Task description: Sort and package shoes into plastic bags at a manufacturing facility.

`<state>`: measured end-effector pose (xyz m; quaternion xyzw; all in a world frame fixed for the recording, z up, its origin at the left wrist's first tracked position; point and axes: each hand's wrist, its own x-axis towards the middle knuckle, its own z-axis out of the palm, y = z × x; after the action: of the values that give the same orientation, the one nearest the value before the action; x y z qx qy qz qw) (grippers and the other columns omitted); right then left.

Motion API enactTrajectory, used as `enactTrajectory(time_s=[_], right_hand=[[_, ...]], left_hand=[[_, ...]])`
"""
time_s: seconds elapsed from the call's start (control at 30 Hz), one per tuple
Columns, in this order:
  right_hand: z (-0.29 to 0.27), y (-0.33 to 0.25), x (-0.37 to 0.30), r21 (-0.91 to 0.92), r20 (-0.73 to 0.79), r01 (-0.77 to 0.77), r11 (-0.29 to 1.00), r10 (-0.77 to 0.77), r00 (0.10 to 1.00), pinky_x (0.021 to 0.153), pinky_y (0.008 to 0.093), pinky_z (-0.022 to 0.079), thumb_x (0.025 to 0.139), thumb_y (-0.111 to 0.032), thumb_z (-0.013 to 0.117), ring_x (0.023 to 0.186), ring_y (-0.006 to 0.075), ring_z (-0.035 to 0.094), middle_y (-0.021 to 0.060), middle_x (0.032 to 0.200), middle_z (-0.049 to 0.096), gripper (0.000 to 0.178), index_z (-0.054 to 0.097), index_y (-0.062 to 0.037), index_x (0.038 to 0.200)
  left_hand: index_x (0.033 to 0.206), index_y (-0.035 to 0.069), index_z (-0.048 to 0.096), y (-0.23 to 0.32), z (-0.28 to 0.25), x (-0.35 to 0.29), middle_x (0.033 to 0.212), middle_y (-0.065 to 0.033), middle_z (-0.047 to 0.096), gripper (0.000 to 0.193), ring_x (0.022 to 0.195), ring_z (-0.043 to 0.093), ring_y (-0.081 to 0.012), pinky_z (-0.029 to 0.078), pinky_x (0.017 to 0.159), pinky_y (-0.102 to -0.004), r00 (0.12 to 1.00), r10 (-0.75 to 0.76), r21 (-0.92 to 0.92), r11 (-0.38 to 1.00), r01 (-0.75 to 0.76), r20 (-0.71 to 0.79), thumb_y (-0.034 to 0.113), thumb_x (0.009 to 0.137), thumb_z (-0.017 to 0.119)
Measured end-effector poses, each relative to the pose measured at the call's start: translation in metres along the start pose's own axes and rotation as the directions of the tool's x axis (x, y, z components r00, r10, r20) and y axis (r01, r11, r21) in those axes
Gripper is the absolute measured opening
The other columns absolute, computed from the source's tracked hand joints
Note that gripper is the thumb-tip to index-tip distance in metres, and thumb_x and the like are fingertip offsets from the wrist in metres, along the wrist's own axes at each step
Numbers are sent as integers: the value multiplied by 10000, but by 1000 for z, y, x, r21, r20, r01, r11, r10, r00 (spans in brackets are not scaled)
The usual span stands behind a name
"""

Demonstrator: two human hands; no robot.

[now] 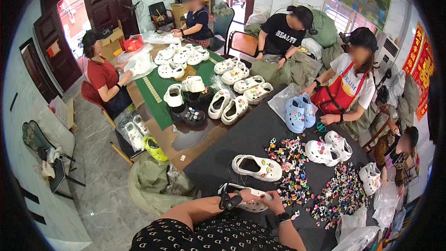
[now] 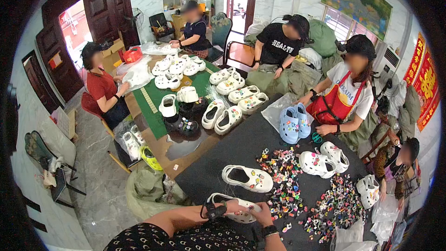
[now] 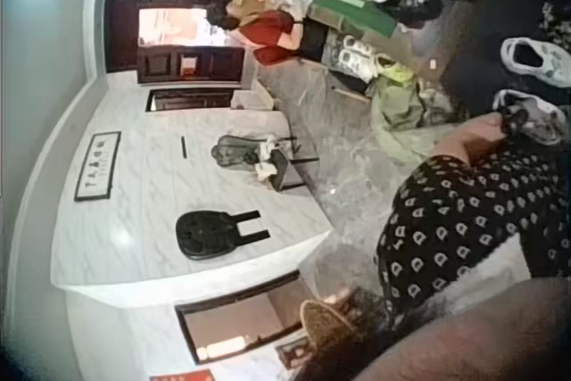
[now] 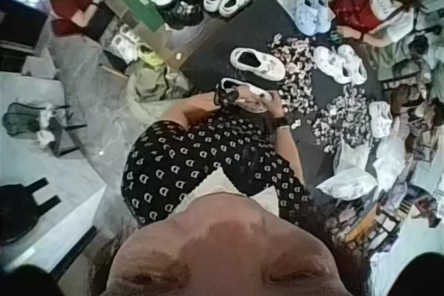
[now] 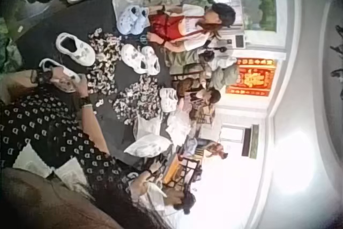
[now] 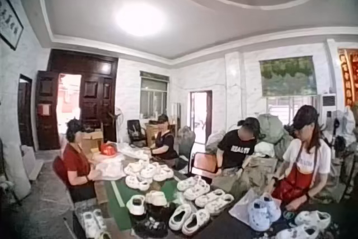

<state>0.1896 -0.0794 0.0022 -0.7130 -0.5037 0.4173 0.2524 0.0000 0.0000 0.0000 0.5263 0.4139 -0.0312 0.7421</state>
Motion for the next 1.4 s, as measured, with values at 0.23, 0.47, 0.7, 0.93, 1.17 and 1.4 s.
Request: enactTrajectory(time_s=[0.23,0.47,0.7,0.93,1.17,1.4], right_hand=[[-9,0,-8,-2,-41,45,999,-45,998,738,278,465,682,-336,805,831,150,549,65,928,590,543,550,-13,1036],[-14,-23,1,68,-28,-1,998,3,1000,711,289,484,659,-347,805,791,151,589,84,904,632,527,607,-6,1008],[-32,-40,9,65,6,38,997,-38,999,720,303,484,606,-313,835,815,182,586,85,903,606,528,610,-12,977],[-49,0,12,-2,-7,-45,999,45,999,698,310,485,609,-290,832,766,179,593,79,874,626,471,633,-15,935],[-38,-16,-11,200,-84,88,976,-72,994,730,323,491,685,-214,776,810,193,614,104,904,644,404,627,-6,997],[-32,-37,-2,-358,-201,440,823,-529,825,814,398,463,750,-85,666,932,317,562,159,1058,537,280,561,-16,1000]], left_hand=[[839,-14,648,8,-11,-40,746,-146,639,647,666,602,-224,465,602,-348,954,297,664,720,-203,-30,625,745,599],[908,53,649,-1,-51,-98,856,-129,635,242,864,599,-307,457,777,-412,798,598,871,427,-244,-70,264,790,637],[821,102,653,-5,-45,-97,796,-60,608,172,858,579,-236,391,829,-375,782,600,983,-45,-181,171,252,739,669],[737,121,643,24,-27,-78,795,-32,607,100,866,580,-206,389,822,-346,767,599,973,-148,-180,233,214,702,642],[816,92,630,-7,-16,-89,793,-63,595,110,844,564,-242,398,802,-360,753,627,963,15,-268,199,185,758,624],[798,89,627,-11,-11,-91,777,-71,595,108,810,579,-250,417,775,-376,745,627,963,-36,-266,229,189,781,591]])
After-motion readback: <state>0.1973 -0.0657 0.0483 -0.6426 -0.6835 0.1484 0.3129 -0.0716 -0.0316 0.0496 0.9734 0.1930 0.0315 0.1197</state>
